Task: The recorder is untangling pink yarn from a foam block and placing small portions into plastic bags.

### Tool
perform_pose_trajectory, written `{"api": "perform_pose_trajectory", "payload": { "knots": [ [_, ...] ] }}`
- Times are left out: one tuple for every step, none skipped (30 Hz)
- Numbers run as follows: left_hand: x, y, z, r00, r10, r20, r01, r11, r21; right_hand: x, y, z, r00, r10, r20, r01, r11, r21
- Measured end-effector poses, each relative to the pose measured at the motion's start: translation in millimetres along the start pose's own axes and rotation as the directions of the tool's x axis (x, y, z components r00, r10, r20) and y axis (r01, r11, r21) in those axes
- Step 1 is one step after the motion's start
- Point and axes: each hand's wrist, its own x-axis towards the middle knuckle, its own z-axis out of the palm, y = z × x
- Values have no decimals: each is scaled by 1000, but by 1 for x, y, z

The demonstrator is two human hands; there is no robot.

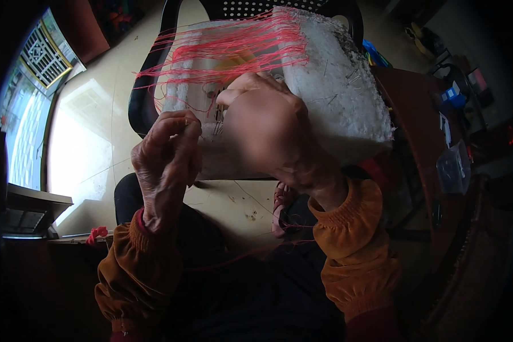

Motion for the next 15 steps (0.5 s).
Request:
{"api": "perform_pose_trajectory", "payload": {
  "knots": [
    [0,3,-1,998,-68,6,68,995,-74,1,-1,-1,1000,-1,2,1,1000,0],
    [0,6,-2,991,-135,16,136,980,-147,1,-2,-2,1000,-5,7,5,1000,19],
    [-1,9,-3,979,-200,32,202,955,-219,2,-2,-3,1000,-9,12,8,999,38],
    [-1,10,-6,979,-200,31,202,955,-219,2,-2,-4,1000,-13,16,12,998,57],
    [-1,12,-11,965,-252,67,261,937,-233,1,-2,-4,1000,-14,16,13,998,58],
    [-1,13,-15,948,-302,104,319,916,-245,1,-1,-5,1000,-2,13,1,998,68],
    [-1,13,-17,926,-350,142,376,891,-253,0,0,-5,1000,10,10,-11,997,78],
    [-3,12,-18,927,-348,138,373,893,-252,0,-1,-6,1000,19,7,-19,996,88],
    [-6,5,-16,972,-196,126,221,946,-237,0,-1,-5,1000,19,5,-19,996,90],
    [-6,2,-13,992,-38,117,64,973,-220,0,0,-5,1000,22,-7,-21,996,85],
    [-8,-1,-12,986,121,112,-97,975,-202,0,0,-4,1000,25,-19,-23,997,80],
    [-10,-3,-12,986,121,114,-97,975,-200,0,1,-4,999,28,-31,-25,997,75],
    [-11,-3,-10,987,119,110,-100,980,-170,0,-1,-7,999,28,-34,-26,997,76],
    [-12,1,-8,987,118,106,-103,985,-140,2,-5,-14,998,19,-60,-15,998,69],
    [-12,3,-6,988,117,103,-106,988,-110,4,-9,-20,996,10,-87,-5,998,61]
  ]
}}
